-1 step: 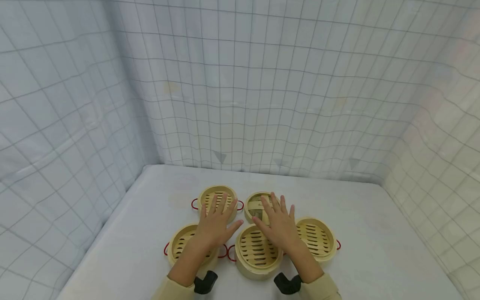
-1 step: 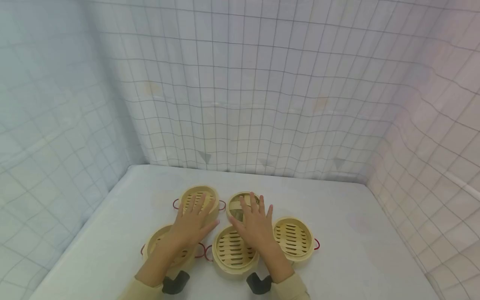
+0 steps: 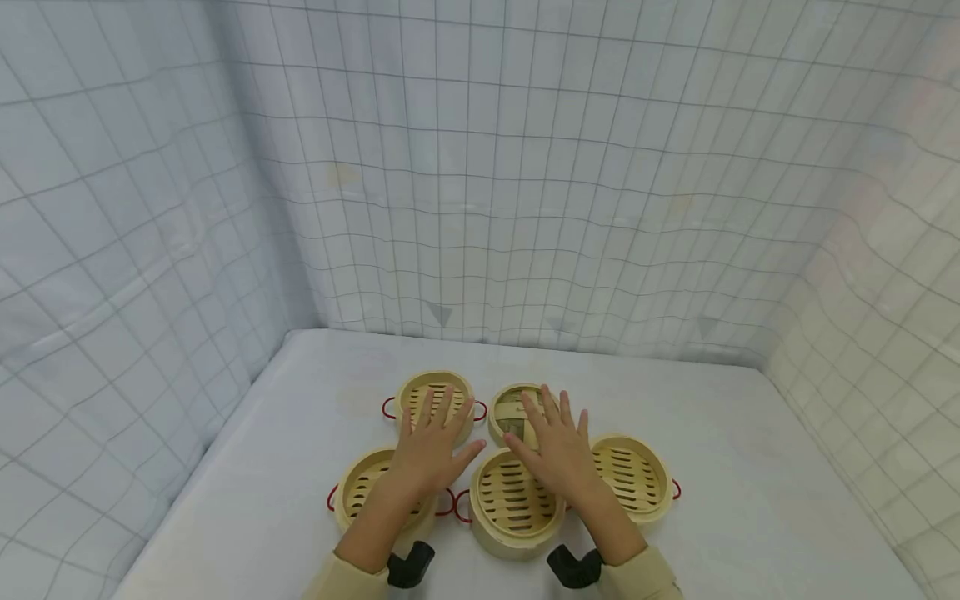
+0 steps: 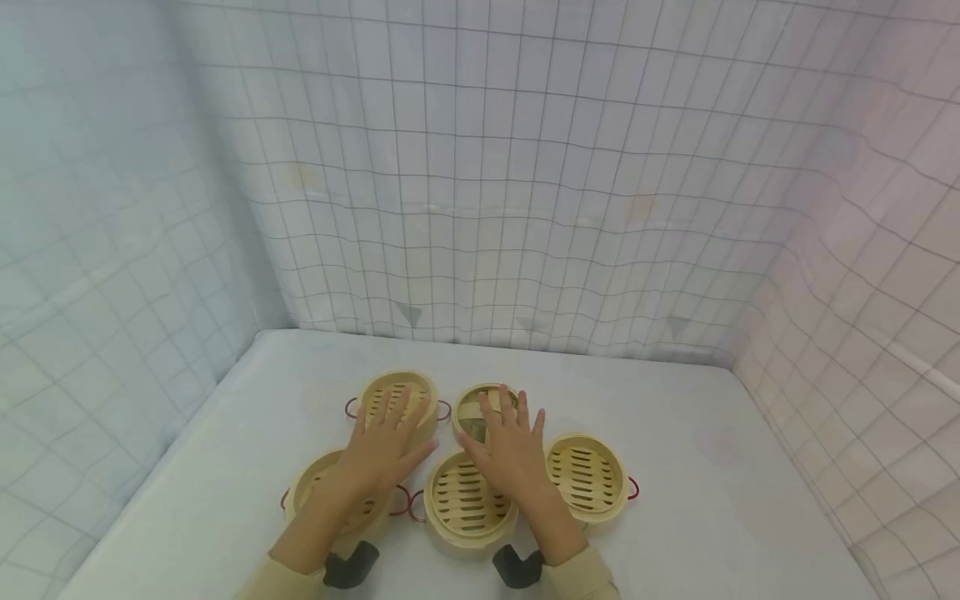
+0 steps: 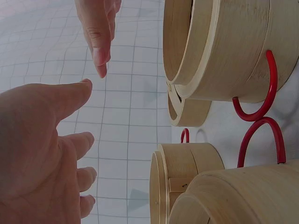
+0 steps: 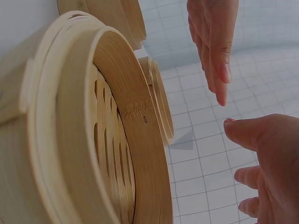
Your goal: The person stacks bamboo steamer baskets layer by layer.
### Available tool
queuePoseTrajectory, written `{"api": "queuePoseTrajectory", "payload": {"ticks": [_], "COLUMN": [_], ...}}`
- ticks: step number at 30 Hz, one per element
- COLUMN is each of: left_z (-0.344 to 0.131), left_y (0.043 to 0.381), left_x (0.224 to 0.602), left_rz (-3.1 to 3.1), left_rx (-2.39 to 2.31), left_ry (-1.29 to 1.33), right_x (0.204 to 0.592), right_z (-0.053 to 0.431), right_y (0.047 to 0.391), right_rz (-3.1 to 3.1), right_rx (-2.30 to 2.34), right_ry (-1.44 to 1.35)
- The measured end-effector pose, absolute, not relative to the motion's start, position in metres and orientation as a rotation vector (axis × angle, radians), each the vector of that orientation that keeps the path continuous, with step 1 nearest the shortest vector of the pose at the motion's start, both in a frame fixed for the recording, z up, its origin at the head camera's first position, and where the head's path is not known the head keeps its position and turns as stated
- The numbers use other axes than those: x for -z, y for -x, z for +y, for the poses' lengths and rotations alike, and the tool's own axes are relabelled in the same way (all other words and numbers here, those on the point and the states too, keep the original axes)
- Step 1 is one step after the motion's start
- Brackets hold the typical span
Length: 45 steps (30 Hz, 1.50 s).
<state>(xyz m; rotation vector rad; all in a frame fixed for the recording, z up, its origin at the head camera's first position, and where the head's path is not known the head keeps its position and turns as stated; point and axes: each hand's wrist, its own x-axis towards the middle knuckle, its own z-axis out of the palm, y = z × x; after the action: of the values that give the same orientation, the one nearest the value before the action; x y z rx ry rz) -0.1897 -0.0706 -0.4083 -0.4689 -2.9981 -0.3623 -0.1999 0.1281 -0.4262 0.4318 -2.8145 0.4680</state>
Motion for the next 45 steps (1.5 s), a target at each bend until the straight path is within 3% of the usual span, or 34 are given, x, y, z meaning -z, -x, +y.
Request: {"api": "queuePoseTrajectory", "payload": {"ticks": [8, 15, 28, 38, 45], "left_z": [-0.079, -0.126, -0.209, -0.239, -0.233], "left_y": [0.182, 0.153, 0.12, 0.12, 0.127], "left_x": [0.403, 0.398, 0.43, 0.446, 0.454], "left_rz": [-2.947, -2.898, -2.994, -3.081, -3.04], "left_rx": [0.438, 0.624, 0.846, 1.218, 1.54], "left_ry": [0.503, 0.444, 0.084, -0.153, -0.413], "right_x": [0.421, 0.419, 0.438, 0.461, 0.482], "right_z": [0.142, 0.174, 0.245, 0.299, 0.327], "right_y": [0.195, 0.181, 0.175, 0.157, 0.149], "right_rz": [-2.794, -2.78, -2.783, -2.811, -2.821], "right_rx": [-0.541, -0.692, -0.732, -1.105, -1.361], "right_ry": [-0.407, -0.395, -0.332, -0.171, -0.205]}}
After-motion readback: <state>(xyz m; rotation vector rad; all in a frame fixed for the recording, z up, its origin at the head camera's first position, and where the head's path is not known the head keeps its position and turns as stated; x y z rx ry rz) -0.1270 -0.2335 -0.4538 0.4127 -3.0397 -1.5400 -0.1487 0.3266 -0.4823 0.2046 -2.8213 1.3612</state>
